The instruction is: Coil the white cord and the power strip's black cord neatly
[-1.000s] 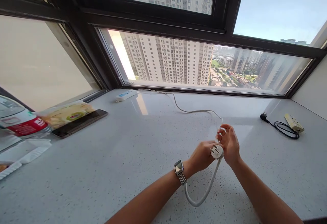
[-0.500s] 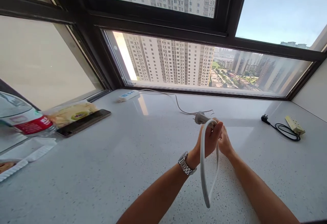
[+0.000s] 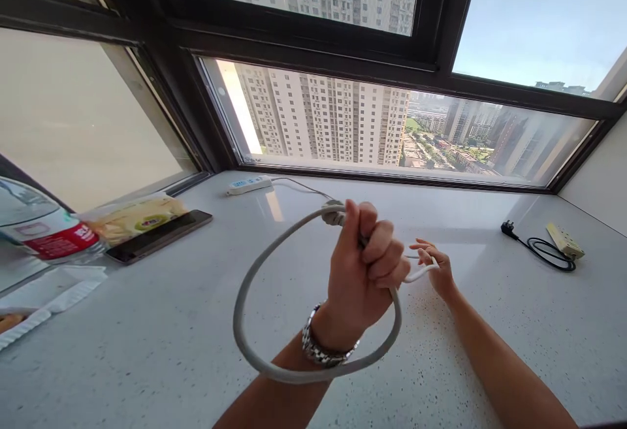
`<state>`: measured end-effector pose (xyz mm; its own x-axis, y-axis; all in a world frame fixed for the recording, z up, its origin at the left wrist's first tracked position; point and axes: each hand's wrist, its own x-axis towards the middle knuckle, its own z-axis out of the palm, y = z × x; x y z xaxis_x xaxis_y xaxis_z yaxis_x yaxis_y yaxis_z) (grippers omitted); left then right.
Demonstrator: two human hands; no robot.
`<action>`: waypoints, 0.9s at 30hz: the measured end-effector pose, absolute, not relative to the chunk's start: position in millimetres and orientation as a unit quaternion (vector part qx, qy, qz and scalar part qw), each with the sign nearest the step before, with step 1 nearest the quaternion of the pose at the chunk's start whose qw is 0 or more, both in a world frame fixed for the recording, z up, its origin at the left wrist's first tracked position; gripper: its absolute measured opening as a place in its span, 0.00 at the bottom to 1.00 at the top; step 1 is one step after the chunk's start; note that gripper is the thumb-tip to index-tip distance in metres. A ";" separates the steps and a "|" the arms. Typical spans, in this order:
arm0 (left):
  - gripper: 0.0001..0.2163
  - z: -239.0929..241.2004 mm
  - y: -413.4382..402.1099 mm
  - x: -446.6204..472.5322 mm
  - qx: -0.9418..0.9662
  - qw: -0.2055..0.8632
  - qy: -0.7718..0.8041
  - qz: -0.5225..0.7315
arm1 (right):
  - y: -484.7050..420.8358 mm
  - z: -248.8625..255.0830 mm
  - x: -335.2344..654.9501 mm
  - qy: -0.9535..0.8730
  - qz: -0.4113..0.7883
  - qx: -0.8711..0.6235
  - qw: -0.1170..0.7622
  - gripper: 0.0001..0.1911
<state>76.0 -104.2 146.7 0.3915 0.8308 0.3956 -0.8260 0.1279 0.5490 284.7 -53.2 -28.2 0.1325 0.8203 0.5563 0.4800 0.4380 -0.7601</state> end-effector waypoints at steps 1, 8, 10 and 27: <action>0.20 150.9 -95.2 63.4 0.374 0.711 0.014 0.596 | -55.1 -24.5 291.8 -0.632 0.163 -0.503 0.567 0.26; 0.23 145.9 -34.6 33.4 0.404 0.347 0.172 0.829 | -79.0 -0.5 318.9 -0.629 0.293 -0.442 0.568 0.22; 0.25 143.9 -25.8 37.0 0.386 0.274 0.206 0.856 | -81.4 0.9 318.3 -0.637 0.340 -0.428 0.544 0.23; 0.19 158.5 -24.1 -18.5 0.214 0.156 0.387 0.883 | -81.3 0.2 283.9 -0.587 0.451 -0.363 0.566 0.28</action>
<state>-18.5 -24.1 158.5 -0.8594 0.4417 0.2576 -0.1104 -0.6521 0.7500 283.9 -81.3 0.2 -0.0963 0.9365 0.3373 -0.0838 0.3300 -0.9402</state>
